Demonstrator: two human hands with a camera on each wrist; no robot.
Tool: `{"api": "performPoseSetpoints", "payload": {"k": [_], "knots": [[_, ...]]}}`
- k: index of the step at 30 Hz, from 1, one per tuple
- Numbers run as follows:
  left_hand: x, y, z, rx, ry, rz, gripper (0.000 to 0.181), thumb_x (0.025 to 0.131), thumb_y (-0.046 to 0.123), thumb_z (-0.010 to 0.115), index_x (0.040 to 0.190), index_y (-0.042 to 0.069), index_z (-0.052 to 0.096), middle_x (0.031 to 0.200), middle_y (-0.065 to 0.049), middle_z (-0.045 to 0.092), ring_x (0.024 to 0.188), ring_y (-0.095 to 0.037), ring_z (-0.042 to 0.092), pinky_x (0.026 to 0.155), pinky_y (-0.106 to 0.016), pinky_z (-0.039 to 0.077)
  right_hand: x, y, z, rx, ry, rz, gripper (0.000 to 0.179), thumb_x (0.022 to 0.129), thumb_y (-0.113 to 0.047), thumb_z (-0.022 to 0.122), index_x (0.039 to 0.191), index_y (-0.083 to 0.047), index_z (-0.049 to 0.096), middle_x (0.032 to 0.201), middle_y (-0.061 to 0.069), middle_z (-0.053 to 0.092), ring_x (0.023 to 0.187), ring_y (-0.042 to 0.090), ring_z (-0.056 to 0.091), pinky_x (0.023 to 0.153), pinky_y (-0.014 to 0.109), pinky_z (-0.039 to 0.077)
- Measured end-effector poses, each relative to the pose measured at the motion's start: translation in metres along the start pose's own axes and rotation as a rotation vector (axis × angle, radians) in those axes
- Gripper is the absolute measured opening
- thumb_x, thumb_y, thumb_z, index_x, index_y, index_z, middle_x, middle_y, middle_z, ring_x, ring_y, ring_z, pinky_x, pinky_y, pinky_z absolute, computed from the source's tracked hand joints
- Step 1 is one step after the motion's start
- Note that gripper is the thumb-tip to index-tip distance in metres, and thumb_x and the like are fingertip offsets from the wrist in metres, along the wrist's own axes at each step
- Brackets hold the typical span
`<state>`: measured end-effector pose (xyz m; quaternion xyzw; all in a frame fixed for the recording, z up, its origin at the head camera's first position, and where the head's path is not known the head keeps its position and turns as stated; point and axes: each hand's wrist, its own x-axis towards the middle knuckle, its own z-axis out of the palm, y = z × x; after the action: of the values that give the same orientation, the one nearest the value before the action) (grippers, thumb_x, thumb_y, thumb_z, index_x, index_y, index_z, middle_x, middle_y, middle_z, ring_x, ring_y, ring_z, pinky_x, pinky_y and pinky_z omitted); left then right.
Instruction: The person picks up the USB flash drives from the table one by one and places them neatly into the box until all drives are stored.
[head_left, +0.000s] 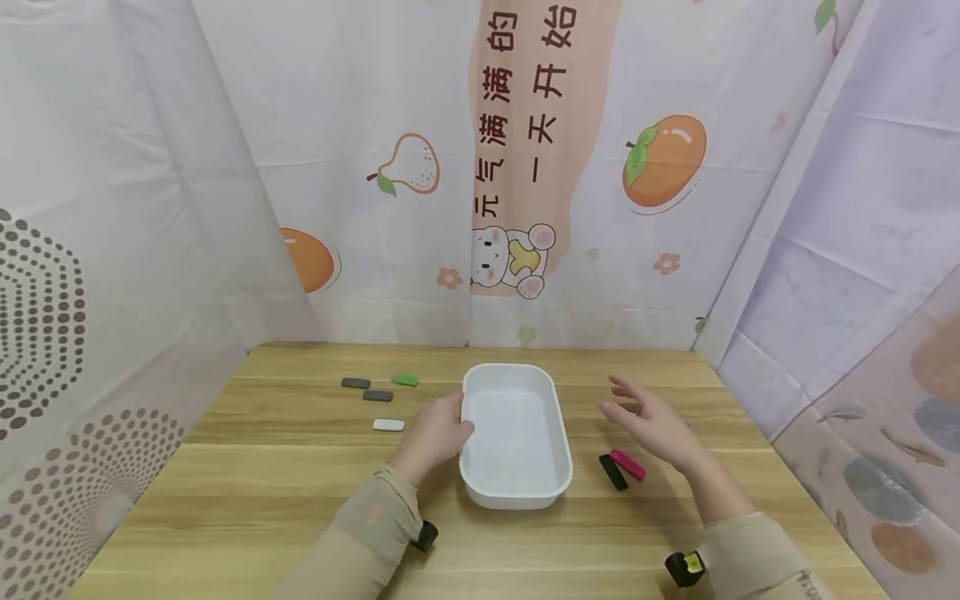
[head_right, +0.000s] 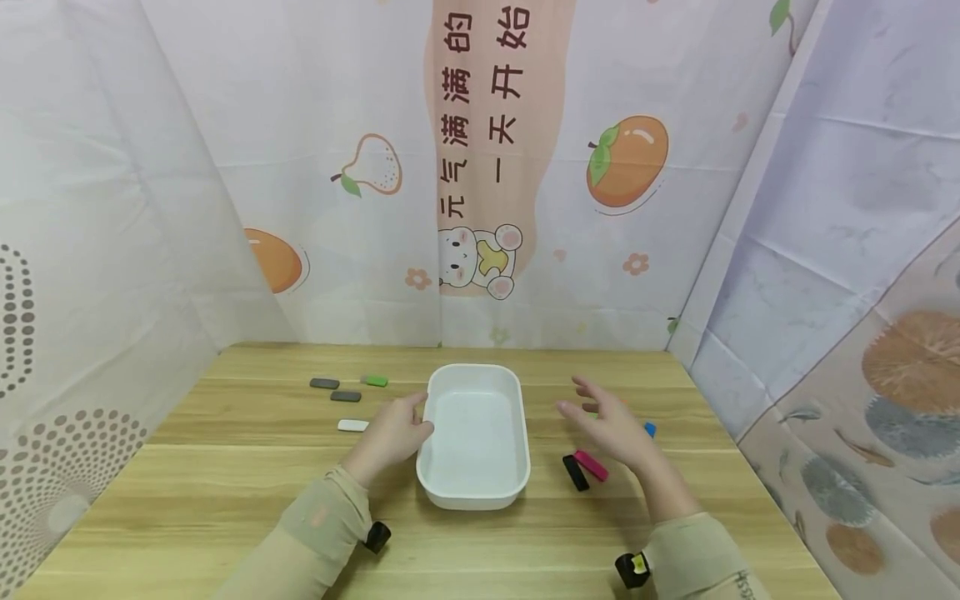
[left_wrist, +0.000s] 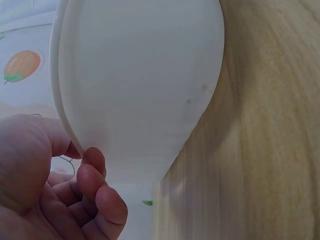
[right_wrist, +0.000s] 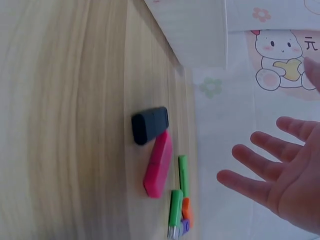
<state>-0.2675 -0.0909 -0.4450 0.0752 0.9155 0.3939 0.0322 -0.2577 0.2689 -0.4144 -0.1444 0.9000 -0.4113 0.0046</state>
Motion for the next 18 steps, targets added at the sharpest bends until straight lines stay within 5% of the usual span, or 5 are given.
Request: {"api": "performPoseSetpoints", "payload": {"k": [8, 18], "knots": [[0.000, 0.001, 0.001, 0.018, 0.010, 0.005, 0.060, 0.096, 0.015, 0.061, 0.151, -0.001, 0.044, 0.068, -0.004, 0.058, 0.053, -0.015, 0.053, 0.048, -0.031, 0.046, 0.000, 0.011, -0.012, -0.187, 0.068, -0.022, 0.066, 0.101, -0.041, 0.064, 0.147, 0.003, 0.047, 0.137, 0.033, 0.055, 0.117, 0.051, 0.059, 0.092, 0.060, 0.051], [-0.001, 0.001, 0.002, 0.049, 0.017, 0.004, 0.059, 0.097, 0.015, 0.061, 0.150, -0.002, 0.045, 0.080, -0.004, 0.061, 0.060, -0.017, 0.056, 0.053, -0.032, 0.049, -0.004, 0.031, -0.016, -0.257, 0.059, -0.031, 0.052, 0.095, -0.024, 0.074, 0.132, 0.009, 0.059, 0.121, 0.031, 0.064, 0.101, 0.043, 0.066, 0.084, 0.054, 0.055]]}}
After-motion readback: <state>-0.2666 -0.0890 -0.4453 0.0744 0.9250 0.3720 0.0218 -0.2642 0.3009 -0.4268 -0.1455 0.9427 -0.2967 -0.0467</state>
